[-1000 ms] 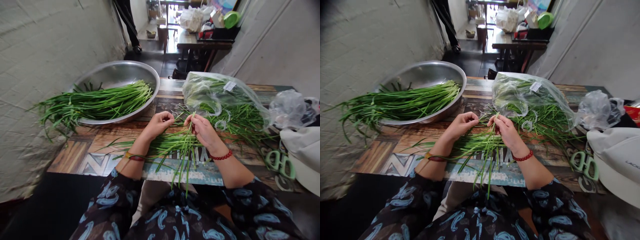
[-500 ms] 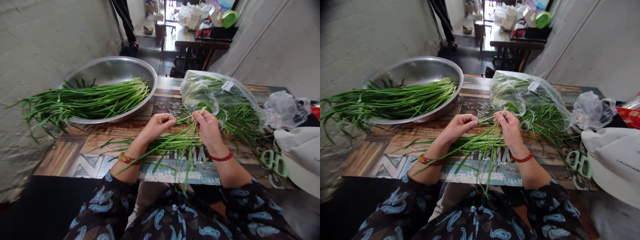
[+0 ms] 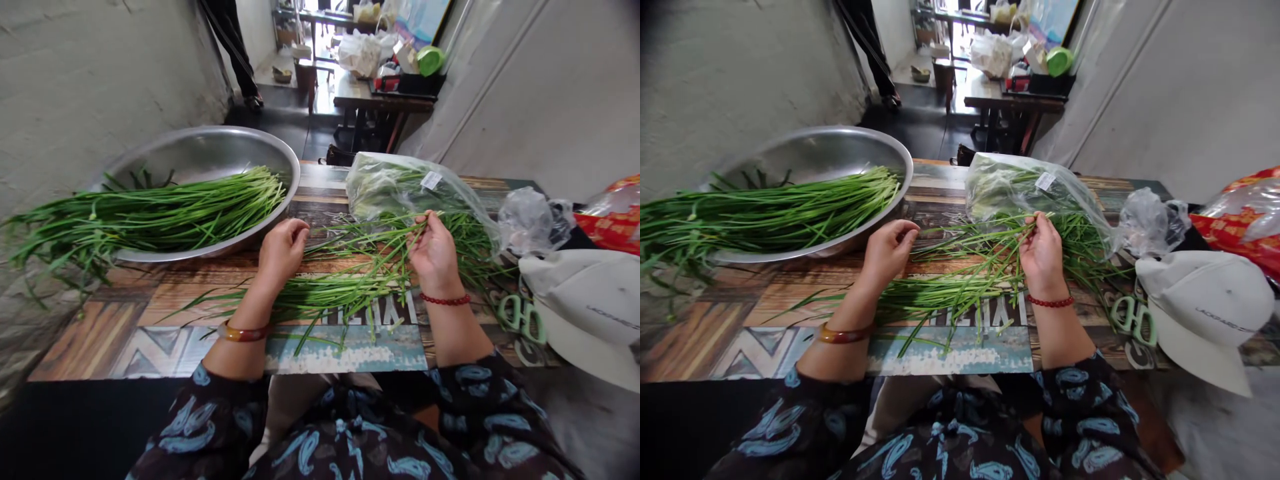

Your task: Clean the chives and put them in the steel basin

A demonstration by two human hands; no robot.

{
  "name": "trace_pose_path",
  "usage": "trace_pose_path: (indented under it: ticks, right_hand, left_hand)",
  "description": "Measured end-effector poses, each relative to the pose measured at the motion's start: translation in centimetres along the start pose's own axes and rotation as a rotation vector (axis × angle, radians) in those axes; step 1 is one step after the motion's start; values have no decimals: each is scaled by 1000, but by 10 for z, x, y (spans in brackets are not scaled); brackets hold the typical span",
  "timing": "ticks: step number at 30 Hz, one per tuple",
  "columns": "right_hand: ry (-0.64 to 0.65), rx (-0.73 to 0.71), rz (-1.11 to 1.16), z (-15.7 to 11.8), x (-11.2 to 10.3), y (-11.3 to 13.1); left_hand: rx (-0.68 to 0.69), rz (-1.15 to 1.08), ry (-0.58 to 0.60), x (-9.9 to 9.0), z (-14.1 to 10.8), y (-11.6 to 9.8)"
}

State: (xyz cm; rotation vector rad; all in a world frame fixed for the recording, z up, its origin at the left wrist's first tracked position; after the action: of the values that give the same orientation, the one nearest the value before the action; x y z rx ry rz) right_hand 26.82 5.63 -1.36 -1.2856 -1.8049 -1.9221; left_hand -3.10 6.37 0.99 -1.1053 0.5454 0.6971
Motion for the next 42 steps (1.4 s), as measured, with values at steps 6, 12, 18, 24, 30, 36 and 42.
trace_pose_path:
  ticks: [6, 12, 18, 24, 30, 36, 42]
  right_hand:
    - [302, 180, -249, -38, 30, -29]
    - [500, 197, -426, -77, 44, -59]
    - [477, 160, -486, -71, 42, -59]
    - [478, 195, -435, -72, 43, -61]
    - [478, 153, -449, -72, 43, -64]
    - [463, 82, -501, -67, 38, -65]
    - [425, 129, -491, -62, 36, -62]
  left_hand:
    - [-144, -563, 46, -2, -7, -18]
    - [-28, -638, 477, 21, -21, -41]
    - [-50, -621, 568, 35, -28, -43]
    - [-170, -741, 446, 34, -25, -38]
    - [-133, -696, 478, 41, -30, -44]
    - [-151, -707, 539, 46, -34, -45]
    - [-194, -731, 570, 46, -34, -43]
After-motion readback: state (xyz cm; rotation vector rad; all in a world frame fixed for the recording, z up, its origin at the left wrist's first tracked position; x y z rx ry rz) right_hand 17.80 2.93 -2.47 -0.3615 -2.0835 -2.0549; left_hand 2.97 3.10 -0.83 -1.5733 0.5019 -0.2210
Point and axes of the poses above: each hand's wrist, its own z-axis towards the middle knuckle, its own x-axis out of the palm, y = z × x, the point moved 4 cm from there along z, towards the middle knuckle, and after that the axes turned 11 degrees about z, right-handed, at the moved point
